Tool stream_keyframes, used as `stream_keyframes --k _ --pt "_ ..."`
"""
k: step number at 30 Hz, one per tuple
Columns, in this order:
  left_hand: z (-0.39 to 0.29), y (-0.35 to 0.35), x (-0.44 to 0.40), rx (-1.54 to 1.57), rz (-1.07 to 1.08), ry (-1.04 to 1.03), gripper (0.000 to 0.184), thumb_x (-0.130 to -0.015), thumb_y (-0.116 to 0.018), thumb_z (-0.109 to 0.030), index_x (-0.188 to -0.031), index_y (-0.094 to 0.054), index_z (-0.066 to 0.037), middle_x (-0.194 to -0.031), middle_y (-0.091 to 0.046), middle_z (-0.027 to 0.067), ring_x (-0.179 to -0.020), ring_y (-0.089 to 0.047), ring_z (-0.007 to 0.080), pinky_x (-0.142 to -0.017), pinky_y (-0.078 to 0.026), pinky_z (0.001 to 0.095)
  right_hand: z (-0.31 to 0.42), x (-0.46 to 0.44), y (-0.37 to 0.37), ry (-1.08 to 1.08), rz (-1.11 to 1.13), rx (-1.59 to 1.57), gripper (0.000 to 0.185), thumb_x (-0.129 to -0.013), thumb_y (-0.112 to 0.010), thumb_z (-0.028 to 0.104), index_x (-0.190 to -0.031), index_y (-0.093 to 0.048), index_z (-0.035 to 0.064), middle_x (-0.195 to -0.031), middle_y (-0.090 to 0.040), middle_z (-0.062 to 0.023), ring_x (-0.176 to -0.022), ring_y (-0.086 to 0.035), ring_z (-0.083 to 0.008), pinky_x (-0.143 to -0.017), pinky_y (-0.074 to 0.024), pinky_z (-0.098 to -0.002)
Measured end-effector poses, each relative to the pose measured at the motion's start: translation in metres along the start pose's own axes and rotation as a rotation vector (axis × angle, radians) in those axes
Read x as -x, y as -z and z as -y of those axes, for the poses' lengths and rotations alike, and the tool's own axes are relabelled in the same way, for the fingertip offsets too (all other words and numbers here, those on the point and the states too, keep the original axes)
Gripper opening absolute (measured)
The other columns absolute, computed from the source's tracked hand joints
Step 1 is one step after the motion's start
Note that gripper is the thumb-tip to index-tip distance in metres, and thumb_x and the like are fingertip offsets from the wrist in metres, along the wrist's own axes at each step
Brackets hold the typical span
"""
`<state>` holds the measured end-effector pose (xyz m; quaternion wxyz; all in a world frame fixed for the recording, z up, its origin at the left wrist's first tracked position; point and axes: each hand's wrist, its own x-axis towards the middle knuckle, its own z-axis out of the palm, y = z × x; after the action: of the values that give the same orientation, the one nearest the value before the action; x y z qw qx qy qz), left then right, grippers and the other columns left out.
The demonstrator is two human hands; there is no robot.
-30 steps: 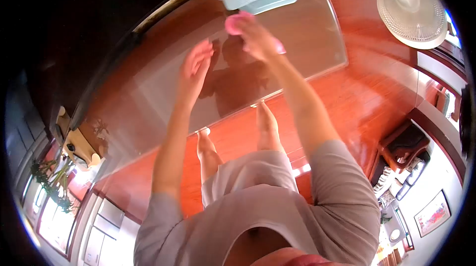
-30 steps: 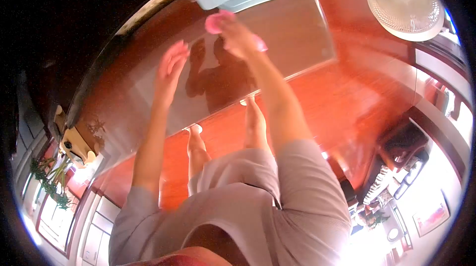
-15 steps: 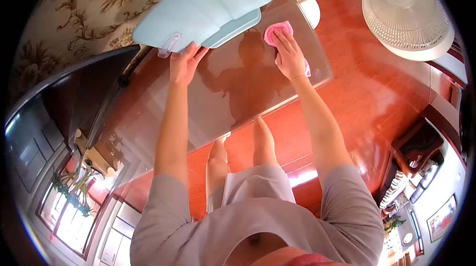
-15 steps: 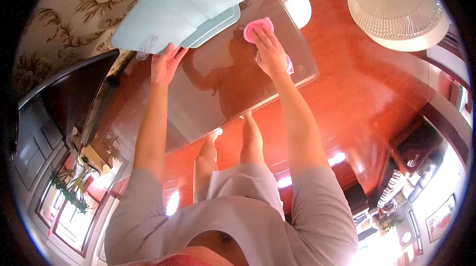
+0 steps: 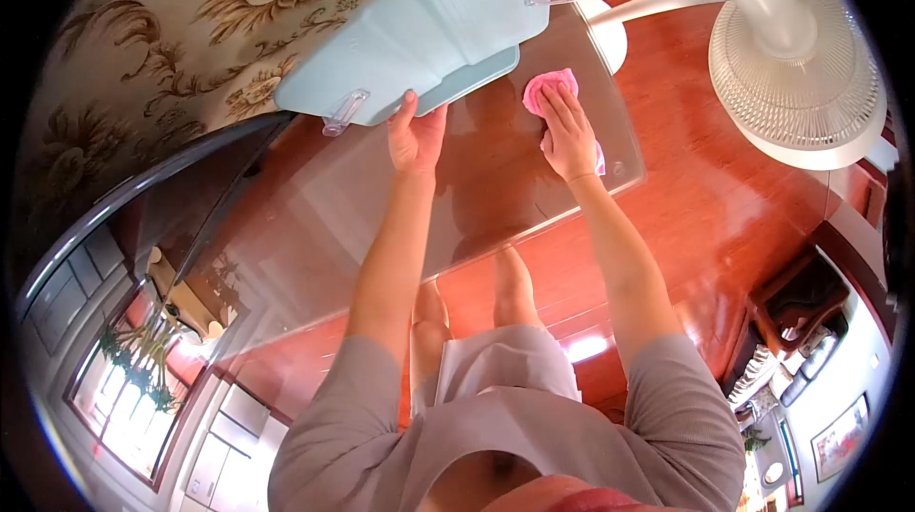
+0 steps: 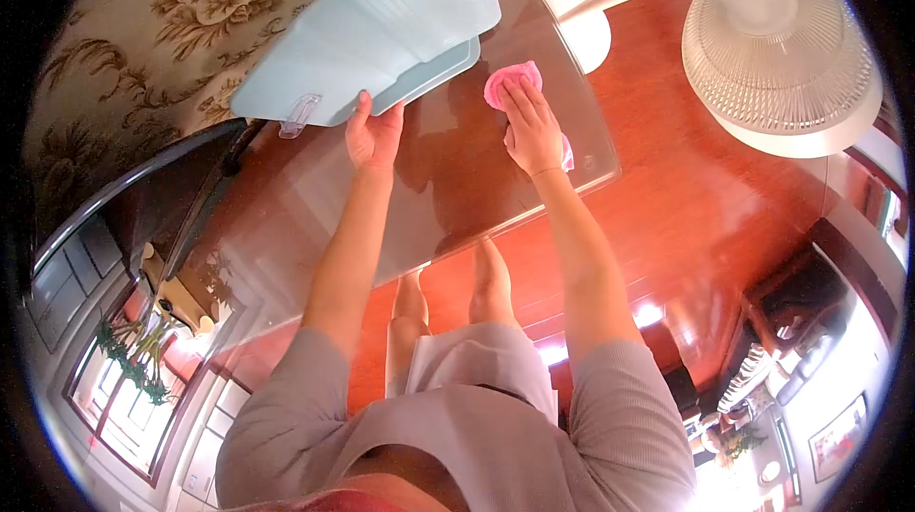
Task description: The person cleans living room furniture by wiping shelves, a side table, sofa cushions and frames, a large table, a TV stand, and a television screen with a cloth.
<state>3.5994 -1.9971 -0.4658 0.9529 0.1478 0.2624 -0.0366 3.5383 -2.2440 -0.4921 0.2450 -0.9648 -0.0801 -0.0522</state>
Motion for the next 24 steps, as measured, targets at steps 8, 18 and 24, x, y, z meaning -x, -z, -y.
stream_keyframes --k 8,18,24 --pt "0.006 -0.006 -0.012 -0.134 0.042 0.101 0.057 -0.081 -0.066 0.012 -0.133 -0.047 -0.004 -0.134 -0.050 0.0105 -0.128 -0.047 0.0315 -0.111 -0.039 0.0552 -0.003 0.001 -0.003 0.012 -0.009 0.013 0.058 -0.075 -0.057 0.002 -0.133 -0.054 0.0104 -0.139 -0.051 -0.0020 -0.134 -0.043 -0.0263 -0.106 -0.0435 -0.0418" --pt "-0.029 0.069 0.089 -0.285 0.129 0.246 0.048 -0.085 -0.060 0.010 -0.131 -0.049 0.000 -0.133 -0.053 0.0136 -0.122 -0.053 0.0321 -0.105 -0.045 0.0481 -0.014 0.002 -0.016 -0.008 0.014 0.032 0.051 -0.078 -0.058 0.005 -0.128 -0.058 0.0113 -0.138 -0.053 -0.0038 -0.134 -0.044 -0.0277 -0.107 -0.0424 -0.0413" --pt "-0.049 0.077 0.145 -0.389 -0.012 0.207 0.033 -0.093 -0.058 -0.010 -0.126 -0.058 -0.006 -0.126 -0.059 0.0111 -0.115 -0.058 0.0297 -0.100 -0.044 0.0468 -0.023 -0.086 -0.001 -0.002 -0.073 -0.085 0.055 -0.074 -0.051 -0.006 -0.129 -0.054 0.0012 -0.137 -0.050 -0.0161 -0.133 -0.040 -0.0377 -0.112 -0.0337 -0.0440"
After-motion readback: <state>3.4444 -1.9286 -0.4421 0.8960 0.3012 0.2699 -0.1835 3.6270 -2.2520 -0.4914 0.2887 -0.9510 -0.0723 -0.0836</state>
